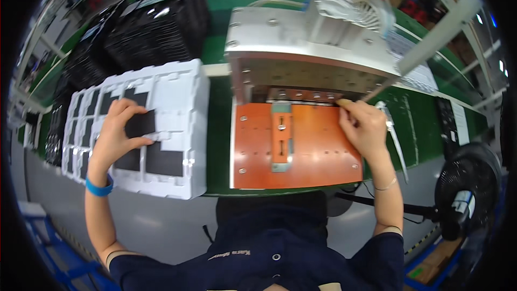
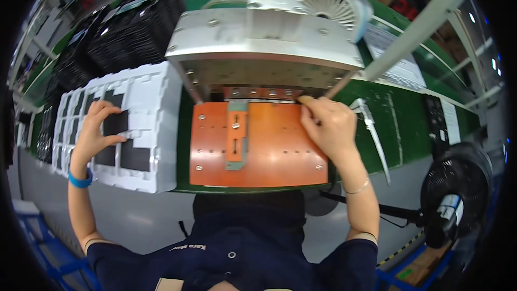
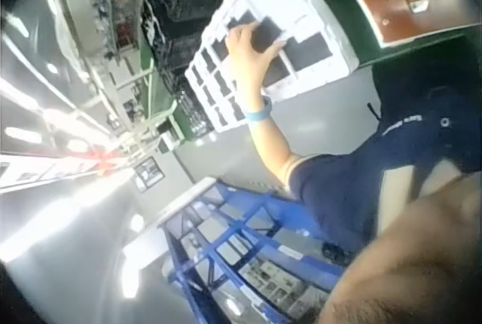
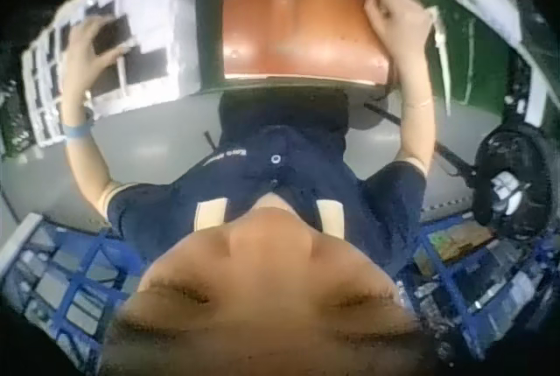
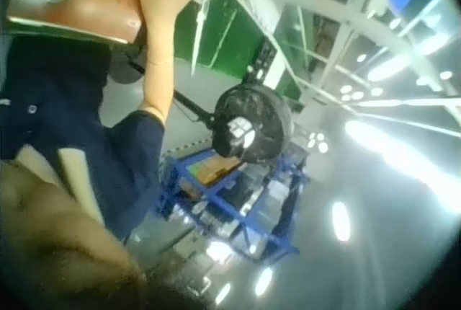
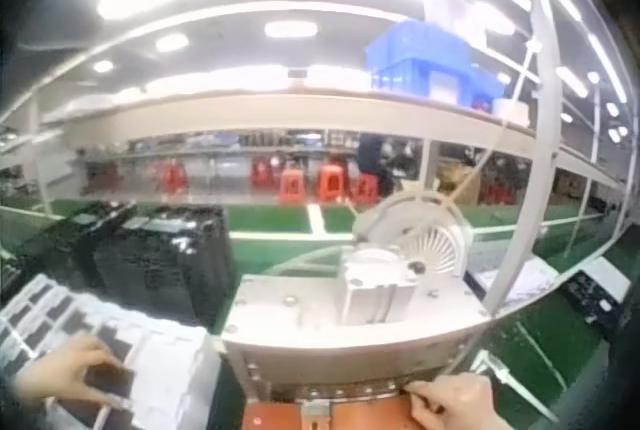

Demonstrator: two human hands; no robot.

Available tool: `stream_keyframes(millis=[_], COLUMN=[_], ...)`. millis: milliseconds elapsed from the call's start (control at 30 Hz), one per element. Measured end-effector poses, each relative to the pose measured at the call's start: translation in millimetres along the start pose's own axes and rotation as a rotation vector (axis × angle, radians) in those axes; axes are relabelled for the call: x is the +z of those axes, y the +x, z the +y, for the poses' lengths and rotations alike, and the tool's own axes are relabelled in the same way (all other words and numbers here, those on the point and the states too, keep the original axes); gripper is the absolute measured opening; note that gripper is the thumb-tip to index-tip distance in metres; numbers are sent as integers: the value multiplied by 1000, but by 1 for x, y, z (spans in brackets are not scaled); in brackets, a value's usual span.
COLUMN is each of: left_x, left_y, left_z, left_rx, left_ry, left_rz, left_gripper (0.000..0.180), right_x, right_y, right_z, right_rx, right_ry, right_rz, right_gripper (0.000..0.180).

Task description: The person picks up black rectangular components from a white foam tray and places them into a metal jig on a workbench. They press down on the components to secure them, then remove them and return them to the tray. This process is repeated for multiple components throughout the video.

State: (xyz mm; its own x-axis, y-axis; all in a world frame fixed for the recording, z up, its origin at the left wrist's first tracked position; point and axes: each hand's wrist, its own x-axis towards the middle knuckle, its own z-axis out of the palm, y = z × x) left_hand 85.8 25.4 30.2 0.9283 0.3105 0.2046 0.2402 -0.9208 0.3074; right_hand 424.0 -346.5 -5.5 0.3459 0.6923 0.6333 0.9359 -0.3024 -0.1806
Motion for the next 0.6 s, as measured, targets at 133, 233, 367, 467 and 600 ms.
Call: stream_keyframes(millis=[133,233,367,467,600], left_x=[5,5,-6,-31,-9], left_y=[19,25,17,26,59], left_z=[-6,-3,9,72,188], left_rx=[19,-57,19,168,602], left_ry=[-41,-98,26,-23,-177], left_rz=[-59,-106,-15,64,-166], left_gripper=[59,59,59,58,58], right_x=[-5,-4,-3,-10,-30], right_y=[-8,-13,-24,-32,-35], right_z=[8,10,11,11,9], right_rx=[121,189,422,596,706], right_ry=[143,287,673,975,1107], right_rz=[50,84,46,19,45], right_gripper=[13,12,28,31,29])
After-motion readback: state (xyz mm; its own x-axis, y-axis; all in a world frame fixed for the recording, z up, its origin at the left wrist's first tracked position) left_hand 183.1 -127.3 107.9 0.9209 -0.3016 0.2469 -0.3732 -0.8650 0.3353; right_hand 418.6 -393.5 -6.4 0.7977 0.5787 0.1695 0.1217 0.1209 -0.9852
